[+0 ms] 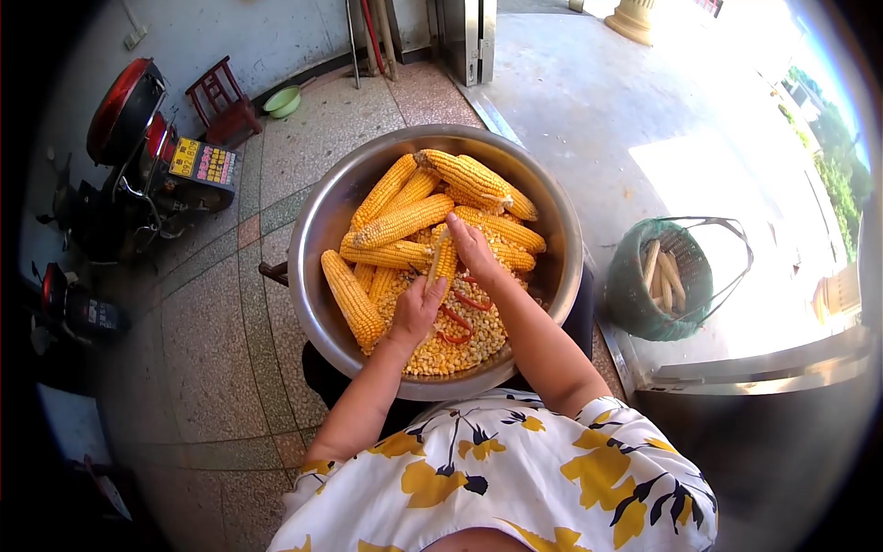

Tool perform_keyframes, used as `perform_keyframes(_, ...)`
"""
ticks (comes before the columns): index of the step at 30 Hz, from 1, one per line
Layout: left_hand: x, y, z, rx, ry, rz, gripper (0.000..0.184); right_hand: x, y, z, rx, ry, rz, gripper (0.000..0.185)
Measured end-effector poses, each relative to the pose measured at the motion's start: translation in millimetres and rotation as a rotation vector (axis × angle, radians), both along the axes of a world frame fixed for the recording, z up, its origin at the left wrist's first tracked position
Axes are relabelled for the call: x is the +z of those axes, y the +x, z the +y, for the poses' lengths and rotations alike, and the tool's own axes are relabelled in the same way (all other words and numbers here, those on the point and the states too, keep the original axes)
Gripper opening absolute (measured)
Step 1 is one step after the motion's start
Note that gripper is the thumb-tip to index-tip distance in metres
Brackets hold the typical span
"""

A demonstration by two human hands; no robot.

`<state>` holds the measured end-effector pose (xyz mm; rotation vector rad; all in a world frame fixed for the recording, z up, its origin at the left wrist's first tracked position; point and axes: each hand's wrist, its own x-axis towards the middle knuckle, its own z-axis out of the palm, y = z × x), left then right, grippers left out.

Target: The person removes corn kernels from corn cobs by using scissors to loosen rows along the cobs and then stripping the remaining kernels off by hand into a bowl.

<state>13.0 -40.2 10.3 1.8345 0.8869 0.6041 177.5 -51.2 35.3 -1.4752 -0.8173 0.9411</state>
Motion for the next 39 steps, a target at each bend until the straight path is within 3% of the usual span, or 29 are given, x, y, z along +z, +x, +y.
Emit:
perform_keyframes(3,0.0,1.5,0.1,0.013,0.143,-0.041,0.042,5.8,4.0,-2.8,0.050,-0.200,0.171,0.057)
perform_keyframes(5,2.9,2.6,2.3,0.003,-0.543,-0.297,0.041,-3.5,8.6,-0.7,0.160,-0.082,0.351,0.044)
perform_keyframes(6,8.9,0.5,3.2,0.003,-0.542,-0.297,0.041,-4.5,8.0,1.1,0.161,-0.081,0.351,0.044)
perform_keyframes(8,22.9,-5.0,3.7,-0.088,-0.674,-0.282,0.039,-6.9,7.0,4.5,0.185,0.225,0.582,0.033)
perform_keyframes(9,20.7,-4.2,3.9,-0.087,-0.675,-0.282,0.039,6.4,8.6,-2.0,0.270,0.246,0.692,0.023)
perform_keyframes(12,5.5,-2.8,6.8,-0.073,-0.512,-0.302,0.041,7.4,8.9,-1.5,0.294,0.190,0.650,0.021)
perform_keyframes(14,-5.0,-2.3,8.9,-0.065,-0.055,-0.139,0.042,-13.3,9.6,4.7,0.266,0.234,0.604,0.019)
perform_keyframes(18,-1.6,2.1,-5.0,-0.023,0.105,-0.001,0.043,-32.5,4.0,11.8,0.117,0.374,0.449,0.014)
perform_keyframes(20,-0.4,4.4,-10.1,-0.006,0.233,0.159,0.042,-29.4,5.3,8.3,0.079,0.292,0.474,0.014)
perform_keyframes(24,-2.1,6.3,-9.6,0.009,0.151,0.077,0.044,-20.8,4.6,4.6,0.001,0.185,0.579,0.014)
perform_keyframes(26,1.4,4.4,-4.2,-0.012,-0.256,-0.104,0.040,-13.0,8.7,3.0,0.074,0.167,0.721,0.016)
perform_keyframes(27,-4.9,2.9,0.0,-0.011,-0.254,-0.105,0.040,-6.3,9.2,1.8,0.147,0.146,0.860,0.018)
perform_keyframes(30,-17.2,-0.1,7.6,0.013,-0.357,-0.203,0.040,12.2,3.5,-3.8,0.203,0.123,0.741,0.017)
perform_keyframes(32,2.4,-2.9,2.5,-0.011,-0.043,0.026,0.040,1.8,-1.0,-0.7,0.179,0.156,0.637,0.017)
perform_keyframes(33,1.0,-2.7,0.6,-0.012,-0.046,0.028,0.040,-6.0,-2.5,1.6,0.154,0.187,0.532,0.017)
perform_keyframes(35,-2.1,-0.9,-6.1,0.005,0.221,0.175,0.040,-25.7,0.3,8.4,0.111,0.195,0.516,0.018)
perform_keyframes(38,-3.7,5.0,-11.6,0.026,0.271,0.157,0.040,-23.8,0.7,9.4,0.036,0.201,0.469,0.024)
perform_keyframes(39,-4.3,6.4,-9.5,0.024,0.273,0.155,0.040,-17.7,3.8,6.6,0.067,0.158,0.627,0.025)
